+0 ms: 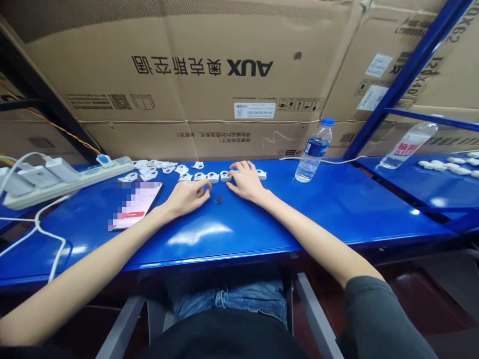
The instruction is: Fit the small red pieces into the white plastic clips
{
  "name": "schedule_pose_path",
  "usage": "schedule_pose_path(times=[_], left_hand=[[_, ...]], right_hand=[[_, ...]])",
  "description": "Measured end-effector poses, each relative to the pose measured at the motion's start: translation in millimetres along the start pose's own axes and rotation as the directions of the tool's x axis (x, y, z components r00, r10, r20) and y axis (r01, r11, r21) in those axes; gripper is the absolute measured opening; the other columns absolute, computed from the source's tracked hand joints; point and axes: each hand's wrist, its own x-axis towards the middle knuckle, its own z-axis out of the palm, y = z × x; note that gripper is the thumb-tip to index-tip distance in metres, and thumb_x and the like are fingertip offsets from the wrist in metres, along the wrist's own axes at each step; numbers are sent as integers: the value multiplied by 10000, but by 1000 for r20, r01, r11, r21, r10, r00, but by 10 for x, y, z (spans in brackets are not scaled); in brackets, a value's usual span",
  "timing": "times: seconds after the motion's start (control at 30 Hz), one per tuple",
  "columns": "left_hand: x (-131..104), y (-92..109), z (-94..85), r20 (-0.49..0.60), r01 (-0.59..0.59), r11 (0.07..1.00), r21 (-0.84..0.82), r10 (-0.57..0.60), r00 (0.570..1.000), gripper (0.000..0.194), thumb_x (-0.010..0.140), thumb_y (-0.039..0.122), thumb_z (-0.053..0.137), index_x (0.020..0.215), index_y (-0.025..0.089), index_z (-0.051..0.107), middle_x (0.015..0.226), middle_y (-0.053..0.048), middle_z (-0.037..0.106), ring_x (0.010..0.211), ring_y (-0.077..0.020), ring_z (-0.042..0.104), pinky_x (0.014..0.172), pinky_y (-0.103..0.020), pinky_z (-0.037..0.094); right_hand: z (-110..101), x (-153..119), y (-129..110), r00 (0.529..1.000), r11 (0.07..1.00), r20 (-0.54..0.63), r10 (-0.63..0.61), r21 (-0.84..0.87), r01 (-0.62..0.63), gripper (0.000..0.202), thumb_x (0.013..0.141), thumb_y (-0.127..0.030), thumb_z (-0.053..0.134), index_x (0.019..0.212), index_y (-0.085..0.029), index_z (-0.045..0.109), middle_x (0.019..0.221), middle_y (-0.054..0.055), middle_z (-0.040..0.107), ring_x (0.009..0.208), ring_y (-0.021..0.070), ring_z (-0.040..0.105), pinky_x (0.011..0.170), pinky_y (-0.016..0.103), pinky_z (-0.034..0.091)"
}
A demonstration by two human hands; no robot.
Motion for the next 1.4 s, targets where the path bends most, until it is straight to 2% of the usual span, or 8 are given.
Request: schedule_pose_path(times=[0.13, 0.27, 0.47, 0.7, 1.17, 1.4], left_hand=[[2, 20, 10, -4, 19, 1000, 3, -19, 1000, 141, 884, 229, 555, 959, 221, 674, 597, 26, 573, 577, -175, 546, 600, -288, 306], [3, 30, 28, -69, 69, 997, -25, -71, 995, 144, 903, 237, 538, 960, 222, 669, 601, 33, 559, 564, -163, 533, 594, -283, 306], [22, 7, 81, -165, 128, 963, -239, -170, 972, 149, 894, 262, 559, 990, 202, 656, 568, 64, 500, 531, -139, 490, 606, -276, 350], [51, 67, 93, -164, 115, 890, -442, -206, 965, 165, 864, 258, 579, 1002, 193, 641, 538, 96, 454, 507, -113, 439, 584, -253, 345], [60, 87, 74, -184, 150, 904, -401, -240, 953, 164, 858, 297, 587, 915, 190, 698, 541, 72, 503, 518, -117, 453, 588, -257, 351], [60, 111, 59, -193, 130, 897, -422, -229, 954, 146, 843, 283, 586, 859, 189, 697, 530, 70, 508, 514, -112, 455, 583, -254, 353]], right_hand=[[37, 2, 19, 1000, 998, -7, 28, 47, -28, 215, 936, -355, 682, 1091, -217, 740, 1338, 133, 671, 1223, 344, 547, 1086, 562, 424], [-62, -33, -17, 998, 996, -56, 39, 85, -34, 207, 927, -348, 695, 1088, -223, 732, 1369, 124, 656, 1248, 337, 541, 1074, 534, 434], [-305, -111, -145, 990, 990, -143, -6, 137, 26, 209, 935, -340, 685, 1121, -250, 718, 1378, 104, 652, 1274, 320, 543, 1088, 513, 430], [-383, -138, -249, 986, 981, -140, -92, 156, 113, 244, 937, -339, 685, 1167, -261, 713, 1400, 109, 641, 1289, 330, 534, 1114, 550, 411], [-354, -153, -290, 984, 972, -114, -140, 171, 158, 236, 936, -347, 688, 1152, -253, 695, 1383, 111, 655, 1275, 317, 546, 1090, 531, 424], [-341, -159, -303, 979, 972, -120, -163, 153, 181, 239, 947, -363, 688, 1149, -237, 690, 1378, 118, 652, 1275, 317, 548, 1075, 510, 439]])
